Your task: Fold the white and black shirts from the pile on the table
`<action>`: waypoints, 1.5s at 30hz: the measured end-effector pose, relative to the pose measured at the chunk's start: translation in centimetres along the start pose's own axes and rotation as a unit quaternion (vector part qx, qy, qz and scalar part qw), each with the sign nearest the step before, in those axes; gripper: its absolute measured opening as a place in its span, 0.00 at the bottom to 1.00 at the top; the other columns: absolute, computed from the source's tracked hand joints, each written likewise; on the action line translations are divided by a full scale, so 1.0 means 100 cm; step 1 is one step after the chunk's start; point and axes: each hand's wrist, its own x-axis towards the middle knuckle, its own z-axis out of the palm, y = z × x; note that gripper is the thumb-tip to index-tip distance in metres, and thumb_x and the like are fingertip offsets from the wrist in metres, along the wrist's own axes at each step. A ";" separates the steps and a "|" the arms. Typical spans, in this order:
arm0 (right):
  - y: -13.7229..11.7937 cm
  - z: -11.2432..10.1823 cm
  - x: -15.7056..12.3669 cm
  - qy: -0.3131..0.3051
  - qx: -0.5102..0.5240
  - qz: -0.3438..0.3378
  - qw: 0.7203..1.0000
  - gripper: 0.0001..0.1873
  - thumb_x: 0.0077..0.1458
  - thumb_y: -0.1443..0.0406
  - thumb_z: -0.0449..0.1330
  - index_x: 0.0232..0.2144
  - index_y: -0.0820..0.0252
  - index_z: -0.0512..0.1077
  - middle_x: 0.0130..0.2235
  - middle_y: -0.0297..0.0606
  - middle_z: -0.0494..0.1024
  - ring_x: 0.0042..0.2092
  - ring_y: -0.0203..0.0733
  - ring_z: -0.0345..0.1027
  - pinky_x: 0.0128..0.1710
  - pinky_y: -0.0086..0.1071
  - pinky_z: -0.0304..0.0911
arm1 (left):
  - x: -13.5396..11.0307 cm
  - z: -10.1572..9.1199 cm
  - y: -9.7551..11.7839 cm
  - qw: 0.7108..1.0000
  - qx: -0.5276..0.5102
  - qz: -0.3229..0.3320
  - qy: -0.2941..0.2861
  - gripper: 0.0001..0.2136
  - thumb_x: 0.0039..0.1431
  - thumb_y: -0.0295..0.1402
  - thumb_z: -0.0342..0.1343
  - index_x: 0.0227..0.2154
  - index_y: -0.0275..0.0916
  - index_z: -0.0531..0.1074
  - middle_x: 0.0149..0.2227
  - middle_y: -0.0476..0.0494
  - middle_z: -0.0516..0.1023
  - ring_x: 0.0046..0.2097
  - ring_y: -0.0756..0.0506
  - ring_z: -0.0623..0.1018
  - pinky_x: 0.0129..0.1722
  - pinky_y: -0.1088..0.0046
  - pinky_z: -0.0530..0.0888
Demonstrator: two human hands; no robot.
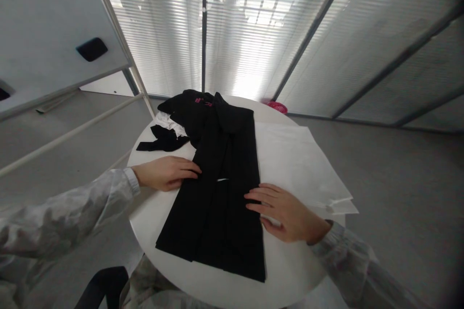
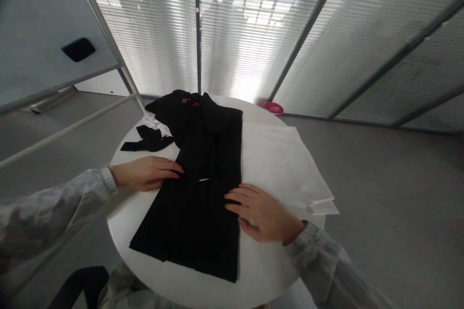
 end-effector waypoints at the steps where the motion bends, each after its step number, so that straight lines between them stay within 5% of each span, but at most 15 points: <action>1: -0.002 0.002 0.000 0.005 -0.002 -0.014 1.000 0.28 0.66 0.69 0.63 0.67 0.55 0.77 0.65 0.48 0.82 0.67 0.53 0.76 0.71 0.55 0.68 | -0.002 0.000 0.003 1.000 -0.007 0.006 0.003 0.27 0.65 0.27 0.58 0.67 0.41 0.74 0.70 0.31 0.77 0.69 0.35 0.78 0.69 0.56 0.77; 6: -0.006 0.016 0.004 0.015 -0.025 -0.063 0.998 0.22 0.71 0.65 0.65 0.64 0.54 0.79 0.62 0.46 0.85 0.66 0.51 0.78 0.71 0.51 0.69 | -0.001 0.013 0.018 0.998 -0.039 0.050 0.009 0.26 0.65 0.44 0.66 0.64 0.42 0.78 0.64 0.25 0.80 0.65 0.29 0.81 0.67 0.48 0.79; 11: -0.010 0.022 0.005 -0.005 -0.030 -0.101 0.994 0.18 0.72 0.63 0.62 0.60 0.57 0.81 0.62 0.47 0.85 0.65 0.51 0.78 0.69 0.50 0.71 | 0.010 0.023 0.037 0.993 -0.066 0.089 0.035 0.13 0.70 0.38 0.65 0.54 0.47 0.84 0.52 0.31 0.87 0.55 0.36 0.86 0.60 0.56 0.84; 15: -0.015 0.022 0.002 -0.006 -0.035 -0.100 0.994 0.17 0.71 0.65 0.62 0.57 0.55 0.82 0.63 0.46 0.85 0.66 0.50 0.78 0.69 0.50 0.71 | 0.015 0.024 0.045 0.990 -0.070 0.098 0.068 0.11 0.71 0.29 0.62 0.51 0.50 0.83 0.49 0.35 0.88 0.54 0.40 0.87 0.56 0.64 0.84; 23: -0.015 0.026 0.003 -0.005 -0.029 -0.097 0.995 0.21 0.70 0.62 0.60 0.60 0.62 0.80 0.59 0.51 0.86 0.64 0.55 0.79 0.63 0.52 0.75 | 0.020 0.027 0.049 0.994 -0.013 0.100 0.034 0.09 0.76 0.38 0.57 0.53 0.46 0.79 0.43 0.35 0.86 0.47 0.39 0.86 0.43 0.64 0.82; 26: -0.015 0.026 0.005 -0.012 -0.015 -0.096 0.995 0.24 0.70 0.63 0.59 0.64 0.62 0.78 0.58 0.52 0.86 0.64 0.56 0.79 0.62 0.52 0.76 | 0.022 0.025 0.051 0.997 -0.044 0.037 0.046 0.10 0.78 0.37 0.53 0.53 0.45 0.77 0.41 0.38 0.86 0.41 0.41 0.85 0.38 0.67 0.78; 32: -0.023 0.014 0.006 0.050 0.166 0.096 0.980 0.16 0.69 0.66 0.60 0.55 0.53 0.81 0.50 0.43 0.89 0.50 0.48 0.86 0.54 0.41 0.79 | 0.031 0.009 0.056 0.945 -0.269 -0.182 0.038 0.11 0.76 0.40 0.55 0.38 0.42 0.75 0.26 0.50 0.75 0.25 0.49 0.72 0.27 0.73 0.68; 34: -0.026 0.006 0.000 0.042 0.234 0.180 0.954 0.10 0.70 0.59 0.64 0.49 0.52 0.83 0.45 0.41 0.89 0.44 0.48 0.86 0.48 0.39 0.80 | 0.035 0.006 0.062 0.899 -0.394 -0.191 -0.009 0.15 0.75 0.40 0.56 0.31 0.40 0.73 0.24 0.51 0.73 0.25 0.50 0.69 0.26 0.74 0.68; 39: -0.026 -0.020 -0.009 0.050 0.330 0.308 0.891 0.18 0.67 0.47 0.69 0.41 0.53 0.83 0.37 0.39 0.86 0.37 0.49 0.82 0.38 0.38 0.80 | 0.042 0.001 0.070 0.792 -0.589 -0.125 -0.106 0.16 0.71 0.41 0.63 0.27 0.40 0.77 0.25 0.52 0.77 0.29 0.48 0.75 0.33 0.73 0.78; 42: -0.013 -0.036 0.009 0.032 0.360 0.315 0.877 0.18 0.70 0.49 0.66 0.38 0.55 0.84 0.37 0.38 0.86 0.40 0.49 0.81 0.43 0.39 0.78 | 0.048 -0.009 0.056 0.791 -0.583 -0.168 -0.075 0.12 0.67 0.40 0.65 0.30 0.40 0.82 0.30 0.50 0.83 0.34 0.46 0.80 0.38 0.71 0.80; 45: 0.012 -0.043 0.035 0.071 0.353 0.326 0.874 0.14 0.66 0.54 0.66 0.37 0.56 0.84 0.39 0.38 0.87 0.45 0.53 0.81 0.49 0.43 0.76 | 0.057 -0.018 0.028 0.797 -0.524 -0.297 0.044 0.10 0.65 0.41 0.66 0.35 0.40 0.85 0.36 0.46 0.86 0.38 0.43 0.83 0.42 0.67 0.81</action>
